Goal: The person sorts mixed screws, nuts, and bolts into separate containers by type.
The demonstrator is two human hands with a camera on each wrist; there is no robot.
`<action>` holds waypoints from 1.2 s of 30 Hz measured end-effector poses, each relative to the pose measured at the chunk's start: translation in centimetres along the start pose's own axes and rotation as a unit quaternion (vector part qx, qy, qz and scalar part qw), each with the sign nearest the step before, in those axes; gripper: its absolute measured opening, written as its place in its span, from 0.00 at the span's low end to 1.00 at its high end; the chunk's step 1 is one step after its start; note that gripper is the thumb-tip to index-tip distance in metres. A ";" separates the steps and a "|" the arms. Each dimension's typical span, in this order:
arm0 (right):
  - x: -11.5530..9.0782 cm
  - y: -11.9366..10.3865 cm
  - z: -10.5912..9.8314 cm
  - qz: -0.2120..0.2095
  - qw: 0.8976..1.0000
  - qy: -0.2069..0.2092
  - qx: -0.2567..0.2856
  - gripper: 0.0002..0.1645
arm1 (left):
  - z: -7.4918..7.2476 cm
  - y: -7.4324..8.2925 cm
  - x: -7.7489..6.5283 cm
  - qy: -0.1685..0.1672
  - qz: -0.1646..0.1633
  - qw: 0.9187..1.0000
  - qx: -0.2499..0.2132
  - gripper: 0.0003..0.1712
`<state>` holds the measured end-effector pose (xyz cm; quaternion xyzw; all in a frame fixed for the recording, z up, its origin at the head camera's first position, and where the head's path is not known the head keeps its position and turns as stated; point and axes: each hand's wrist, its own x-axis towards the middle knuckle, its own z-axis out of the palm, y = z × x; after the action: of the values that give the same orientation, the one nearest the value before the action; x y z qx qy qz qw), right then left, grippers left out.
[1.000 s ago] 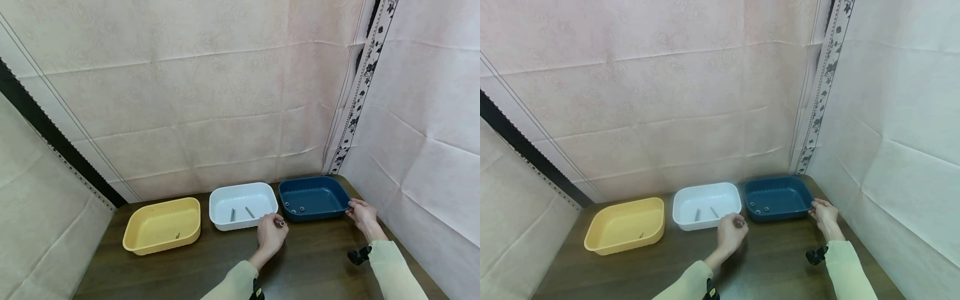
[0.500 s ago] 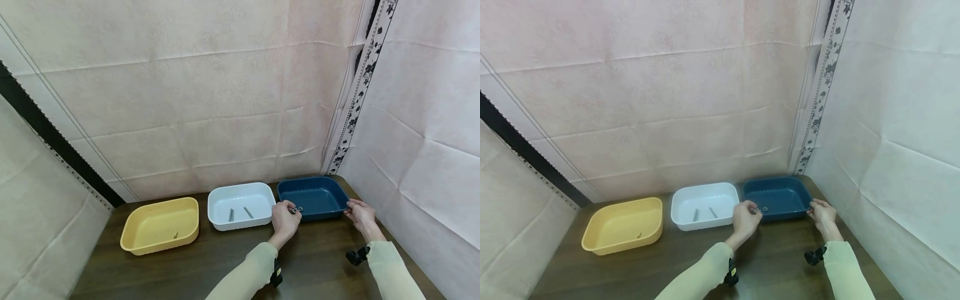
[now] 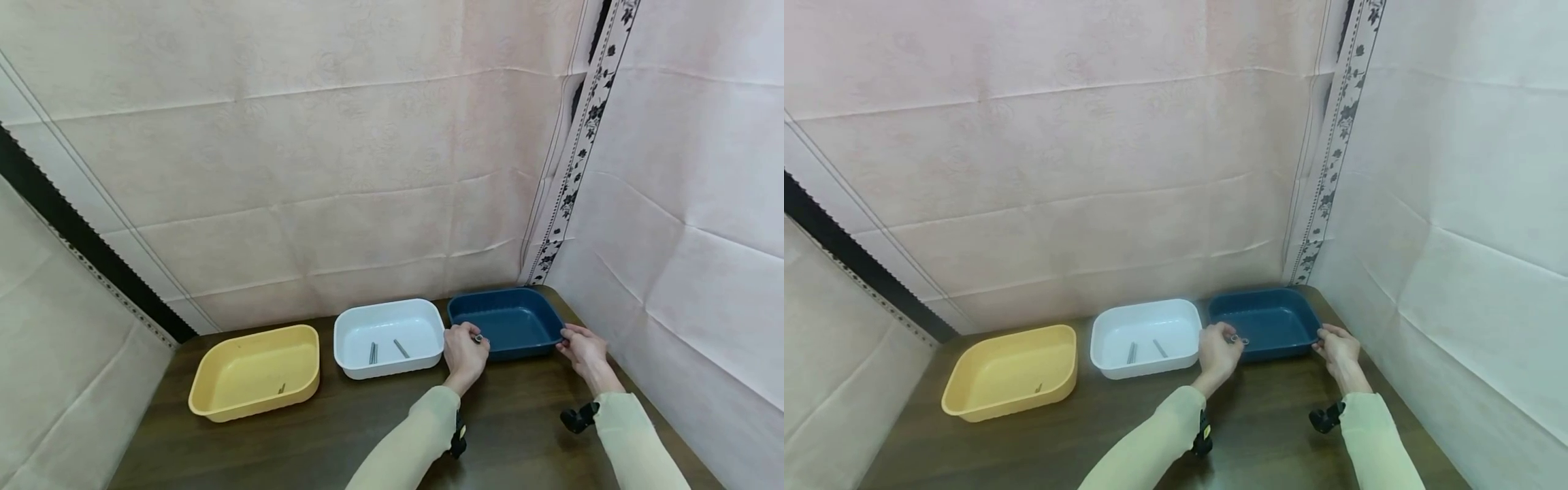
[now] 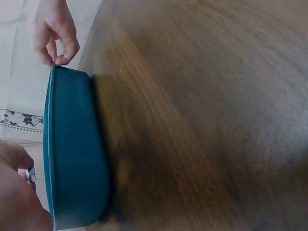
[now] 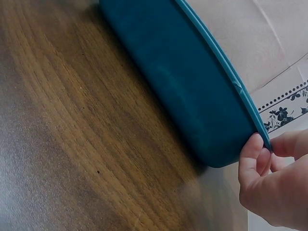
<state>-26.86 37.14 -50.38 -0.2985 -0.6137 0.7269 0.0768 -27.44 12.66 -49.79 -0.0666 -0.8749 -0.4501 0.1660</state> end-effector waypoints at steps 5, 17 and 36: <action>-0.1 0.3 0.5 0.003 1.000 -0.006 0.001 0.24 | -0.1 -0.6 0.2 0.012 -0.001 1.000 0.023 0.08; -0.1 0.1 0.9 0.012 1.000 -0.004 -0.011 0.26 | -0.3 -1.0 0.0 0.008 -0.002 1.000 0.003 0.12; 0.5 -0.6 0.4 -0.003 1.000 0.022 -0.020 0.23 | -8.9 -5.0 -1.2 0.065 0.055 0.996 -0.016 0.07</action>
<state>-27.64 37.18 -49.97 -0.3140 -0.6270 0.7077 0.0863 -25.61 2.57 -49.25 -0.0879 -0.8497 -0.4579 0.2463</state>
